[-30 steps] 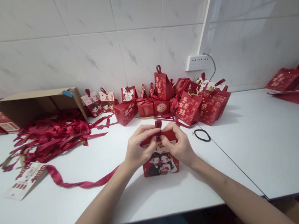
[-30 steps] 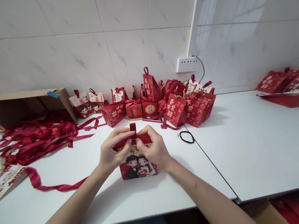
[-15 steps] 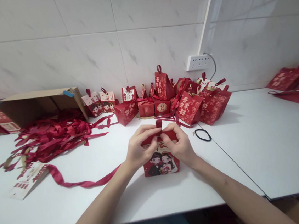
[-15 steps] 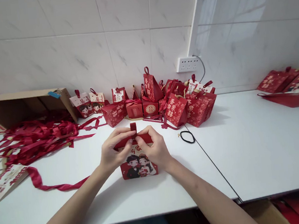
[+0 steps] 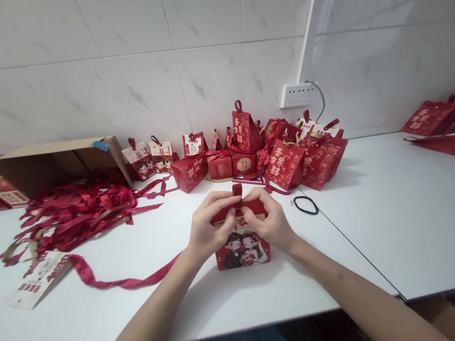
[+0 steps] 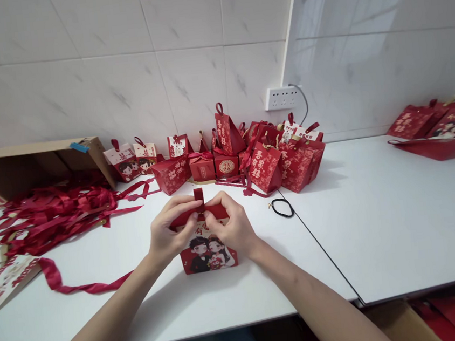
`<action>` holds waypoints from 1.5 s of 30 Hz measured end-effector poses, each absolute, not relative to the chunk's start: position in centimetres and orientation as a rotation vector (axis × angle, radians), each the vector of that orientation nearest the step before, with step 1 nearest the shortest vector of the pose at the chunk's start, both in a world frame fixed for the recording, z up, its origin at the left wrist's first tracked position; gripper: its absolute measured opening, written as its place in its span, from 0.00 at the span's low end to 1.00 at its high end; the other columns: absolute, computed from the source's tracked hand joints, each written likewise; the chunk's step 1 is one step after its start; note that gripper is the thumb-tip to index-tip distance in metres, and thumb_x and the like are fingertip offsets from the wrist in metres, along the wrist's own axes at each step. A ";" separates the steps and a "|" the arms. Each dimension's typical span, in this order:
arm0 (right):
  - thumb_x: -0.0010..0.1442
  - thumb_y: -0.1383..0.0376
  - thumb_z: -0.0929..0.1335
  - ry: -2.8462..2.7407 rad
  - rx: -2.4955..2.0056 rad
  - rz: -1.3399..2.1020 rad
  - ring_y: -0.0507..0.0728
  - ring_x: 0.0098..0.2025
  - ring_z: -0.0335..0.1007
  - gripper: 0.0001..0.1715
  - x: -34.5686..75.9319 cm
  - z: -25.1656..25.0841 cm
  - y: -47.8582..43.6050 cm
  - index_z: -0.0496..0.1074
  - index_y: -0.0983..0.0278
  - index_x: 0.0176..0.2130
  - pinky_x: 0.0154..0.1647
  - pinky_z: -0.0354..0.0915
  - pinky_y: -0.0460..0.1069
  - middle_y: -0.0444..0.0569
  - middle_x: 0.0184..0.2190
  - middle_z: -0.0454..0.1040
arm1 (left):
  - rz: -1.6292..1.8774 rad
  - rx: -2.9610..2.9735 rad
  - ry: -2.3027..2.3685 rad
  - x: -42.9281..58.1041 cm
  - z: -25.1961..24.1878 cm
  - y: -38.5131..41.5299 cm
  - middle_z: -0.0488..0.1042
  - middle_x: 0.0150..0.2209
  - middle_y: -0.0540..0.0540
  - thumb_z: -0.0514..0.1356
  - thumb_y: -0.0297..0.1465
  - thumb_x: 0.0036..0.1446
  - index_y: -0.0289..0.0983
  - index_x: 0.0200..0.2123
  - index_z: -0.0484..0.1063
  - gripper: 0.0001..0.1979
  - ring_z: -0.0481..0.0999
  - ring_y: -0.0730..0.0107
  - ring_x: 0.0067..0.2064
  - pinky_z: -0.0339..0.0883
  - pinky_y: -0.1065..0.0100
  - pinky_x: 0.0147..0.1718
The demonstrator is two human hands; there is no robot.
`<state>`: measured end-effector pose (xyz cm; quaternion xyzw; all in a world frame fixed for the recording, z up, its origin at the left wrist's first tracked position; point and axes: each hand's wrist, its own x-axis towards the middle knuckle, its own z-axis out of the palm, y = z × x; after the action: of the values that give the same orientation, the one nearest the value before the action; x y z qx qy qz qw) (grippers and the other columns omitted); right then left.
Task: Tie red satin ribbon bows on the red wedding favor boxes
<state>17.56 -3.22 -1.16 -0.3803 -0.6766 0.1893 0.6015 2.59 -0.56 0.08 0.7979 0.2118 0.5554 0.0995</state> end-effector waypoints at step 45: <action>0.43 0.66 0.72 -0.702 -0.369 1.171 0.52 0.41 0.72 0.09 22.1 -2.4 1.4 0.72 0.57 0.29 0.51 0.63 0.50 0.37 0.31 0.77 | 1.598 2.315 0.531 2.4 -3.0 0.8 0.61 0.55 0.39 0.63 0.26 0.44 0.41 0.58 0.49 0.39 0.62 0.56 0.57 0.58 0.56 0.56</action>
<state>22.14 1.44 -2.38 -0.1696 -0.3225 0.5378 0.7602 2.39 0.77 -2.97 0.8009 0.1838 0.5527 0.1390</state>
